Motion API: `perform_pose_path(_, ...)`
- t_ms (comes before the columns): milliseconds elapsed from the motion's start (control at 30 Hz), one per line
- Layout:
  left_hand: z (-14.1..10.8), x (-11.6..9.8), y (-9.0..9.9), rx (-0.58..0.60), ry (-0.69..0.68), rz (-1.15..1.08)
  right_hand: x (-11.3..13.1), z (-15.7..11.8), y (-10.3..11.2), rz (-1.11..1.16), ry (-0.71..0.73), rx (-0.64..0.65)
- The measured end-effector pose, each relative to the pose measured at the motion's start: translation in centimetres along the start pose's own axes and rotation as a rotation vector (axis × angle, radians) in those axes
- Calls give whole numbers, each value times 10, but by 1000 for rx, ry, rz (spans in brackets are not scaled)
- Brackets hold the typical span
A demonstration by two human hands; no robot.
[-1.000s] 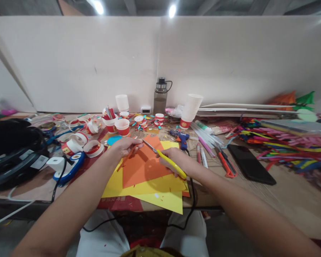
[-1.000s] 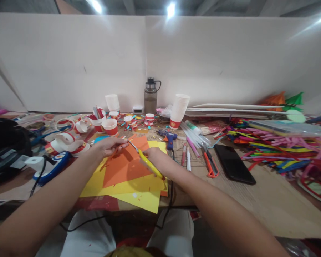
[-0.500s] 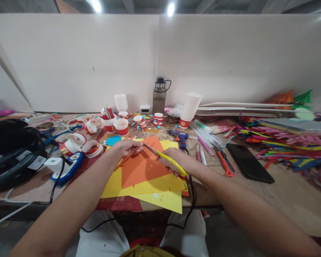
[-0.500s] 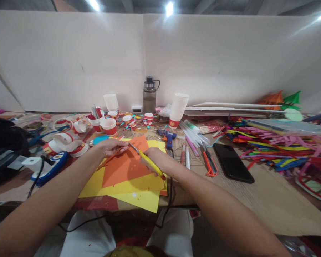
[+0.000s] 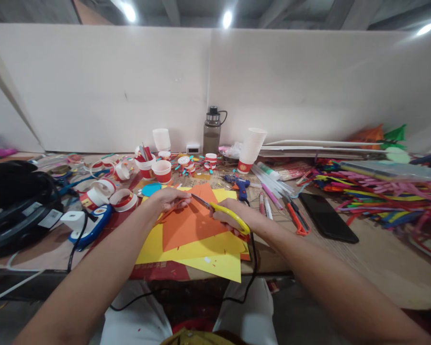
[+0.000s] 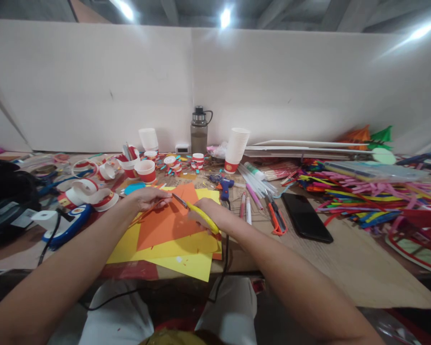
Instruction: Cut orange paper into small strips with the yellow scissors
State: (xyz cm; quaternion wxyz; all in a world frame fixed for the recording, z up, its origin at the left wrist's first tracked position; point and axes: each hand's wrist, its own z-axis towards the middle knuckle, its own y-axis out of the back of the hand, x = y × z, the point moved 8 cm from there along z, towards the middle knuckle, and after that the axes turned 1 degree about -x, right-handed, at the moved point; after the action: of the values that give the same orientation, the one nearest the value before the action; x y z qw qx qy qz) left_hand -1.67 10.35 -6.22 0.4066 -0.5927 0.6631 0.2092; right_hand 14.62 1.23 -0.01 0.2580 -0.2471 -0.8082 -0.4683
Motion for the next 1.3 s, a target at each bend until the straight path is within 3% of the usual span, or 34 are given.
perform_pose_path(133,-11,-22,-2,56,-196,-33,9,-9,11,155,72,-50)
perform_pose_path(200,-19,-37,0,68,-317,-85,8,-10,19,127,81,-107)
perform_pose_path(300,-29,-55,7,32,-460,-135,14,-10,21,-130,215,-195)
perform_pose_path(367,-34,-63,10,16,-540,-148,21,-13,14,-350,352,-268)
perform_pose_path(433,-38,-69,8,22,-611,-136,22,-15,3,-504,391,-319)
perform_pose_path(567,-46,-73,-3,73,-729,-103,23,-22,-18,-653,335,-253)
perform_pose_path(700,-51,-73,-12,74,-811,-74,35,-33,-19,-703,318,-177)
perform_pose_path(800,-57,-73,-18,76,-892,-32,52,-33,2,-557,394,-324)
perform_pose_path(900,-63,-72,-27,98,-930,29,66,-26,33,-137,546,-555)
perform_pose_path(1033,-66,-68,-35,123,-913,99,68,5,39,184,615,-500)
perform_pose_path(1167,-64,-65,-38,146,-903,137,67,20,39,235,594,-503)
perform_pose_path(1300,-57,-61,-38,182,-827,122,63,22,46,184,577,-591)
